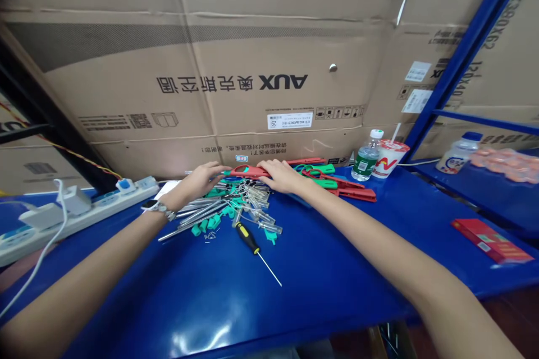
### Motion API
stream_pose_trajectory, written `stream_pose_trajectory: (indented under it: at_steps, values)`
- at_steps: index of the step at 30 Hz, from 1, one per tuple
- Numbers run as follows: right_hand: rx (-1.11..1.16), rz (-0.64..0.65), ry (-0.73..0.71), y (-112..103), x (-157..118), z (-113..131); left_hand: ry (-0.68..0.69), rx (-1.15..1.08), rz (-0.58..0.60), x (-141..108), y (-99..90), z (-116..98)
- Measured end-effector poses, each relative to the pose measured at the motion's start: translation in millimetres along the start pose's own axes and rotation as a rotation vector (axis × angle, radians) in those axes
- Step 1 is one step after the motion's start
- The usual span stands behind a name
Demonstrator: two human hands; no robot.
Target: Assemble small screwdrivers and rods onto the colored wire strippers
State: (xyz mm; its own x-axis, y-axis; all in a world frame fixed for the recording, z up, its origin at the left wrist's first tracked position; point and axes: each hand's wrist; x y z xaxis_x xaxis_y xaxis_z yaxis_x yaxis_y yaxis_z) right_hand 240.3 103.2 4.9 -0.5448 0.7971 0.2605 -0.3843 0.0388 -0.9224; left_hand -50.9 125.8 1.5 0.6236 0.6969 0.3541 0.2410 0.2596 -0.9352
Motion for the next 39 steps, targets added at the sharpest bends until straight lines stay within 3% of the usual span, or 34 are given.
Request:
stream_pose_trajectory:
  at_steps: [5, 9, 15, 23, 28, 33, 39]
  values:
    - [-0.292, 0.124, 0.054, 13, 49, -11, -0.116, 0.027, 0.099, 36, 31.8, 21]
    - [-0.307, 0.11, 0.069, 19, 55, -8, -0.119, 0.001, 0.125, 38, 38.5, 25]
    - [-0.204, -0.031, 0.081, 13, 23, -12, -0.137, -0.026, 0.012, 19, 23.1, 20]
    - [-0.127, -0.121, 0.118, 16, -31, 7, -0.087, -0.035, -0.01, -6, 8.6, -25]
    - [-0.111, -0.13, 0.15, 23, -50, 12, -0.023, -0.054, -0.037, 0, 13.5, -42]
    - [-0.209, -0.083, 0.161, 16, -25, 2, -0.032, -0.035, -0.004, 31, 20.9, -39]
    - [-0.341, 0.225, 0.131, -2, 35, -10, -0.122, 0.009, 0.151, 54, 32.4, -24]
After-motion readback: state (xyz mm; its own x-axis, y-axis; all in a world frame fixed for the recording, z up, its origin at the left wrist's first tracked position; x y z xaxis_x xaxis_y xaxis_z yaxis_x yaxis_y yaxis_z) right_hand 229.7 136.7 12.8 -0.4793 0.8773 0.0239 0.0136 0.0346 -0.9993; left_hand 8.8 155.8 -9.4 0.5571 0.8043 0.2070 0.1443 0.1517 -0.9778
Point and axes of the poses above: each hand's wrist, its own x-axis towards the middle knuckle, its own y-axis out of the palm, z = x × y, and after that the axes turned 8 degrees about x, right-handed
